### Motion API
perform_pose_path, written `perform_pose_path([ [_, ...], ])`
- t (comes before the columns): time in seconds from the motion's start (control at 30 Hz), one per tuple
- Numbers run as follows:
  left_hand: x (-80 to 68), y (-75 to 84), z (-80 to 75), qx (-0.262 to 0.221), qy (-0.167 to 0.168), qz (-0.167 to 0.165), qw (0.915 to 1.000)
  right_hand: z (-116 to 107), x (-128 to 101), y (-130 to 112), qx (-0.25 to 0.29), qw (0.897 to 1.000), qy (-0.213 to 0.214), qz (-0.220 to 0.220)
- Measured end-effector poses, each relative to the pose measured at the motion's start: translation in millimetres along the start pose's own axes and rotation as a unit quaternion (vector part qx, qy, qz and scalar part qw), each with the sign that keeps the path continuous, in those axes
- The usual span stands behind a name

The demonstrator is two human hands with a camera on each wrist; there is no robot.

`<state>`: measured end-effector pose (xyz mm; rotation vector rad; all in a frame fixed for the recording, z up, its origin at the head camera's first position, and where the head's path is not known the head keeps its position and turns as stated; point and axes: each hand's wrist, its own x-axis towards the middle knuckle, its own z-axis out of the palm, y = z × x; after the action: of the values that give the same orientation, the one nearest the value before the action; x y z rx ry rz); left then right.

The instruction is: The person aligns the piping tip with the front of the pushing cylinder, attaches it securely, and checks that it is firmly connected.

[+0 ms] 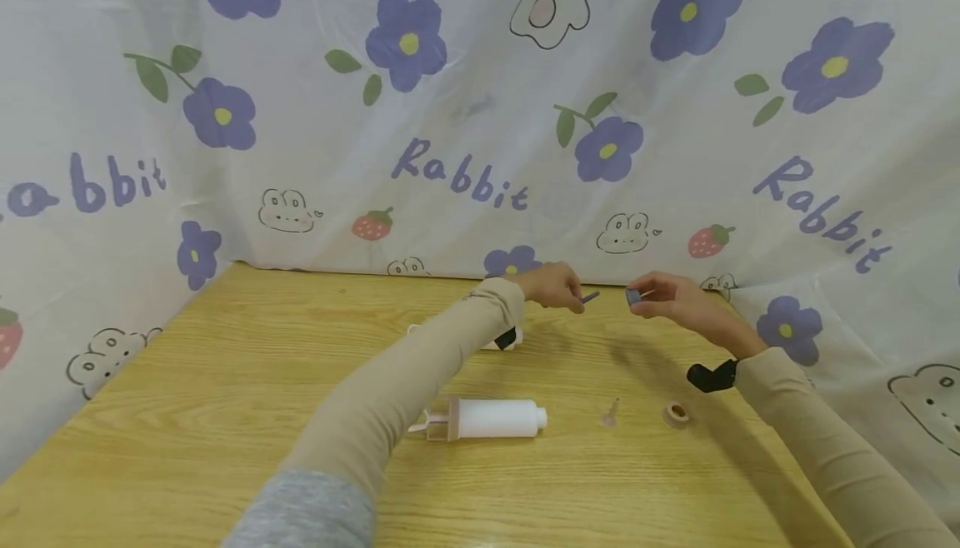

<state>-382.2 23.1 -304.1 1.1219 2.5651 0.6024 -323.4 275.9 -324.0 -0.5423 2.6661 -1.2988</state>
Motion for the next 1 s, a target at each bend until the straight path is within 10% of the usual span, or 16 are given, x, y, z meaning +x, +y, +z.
perform_pose_path([
  [1.0, -3.0, 27.1, -9.2, 0.067, -0.048, -0.040, 0.9957, 36.6, 20.2, -4.1, 0.070, 0.997, -0.024, -0.017],
])
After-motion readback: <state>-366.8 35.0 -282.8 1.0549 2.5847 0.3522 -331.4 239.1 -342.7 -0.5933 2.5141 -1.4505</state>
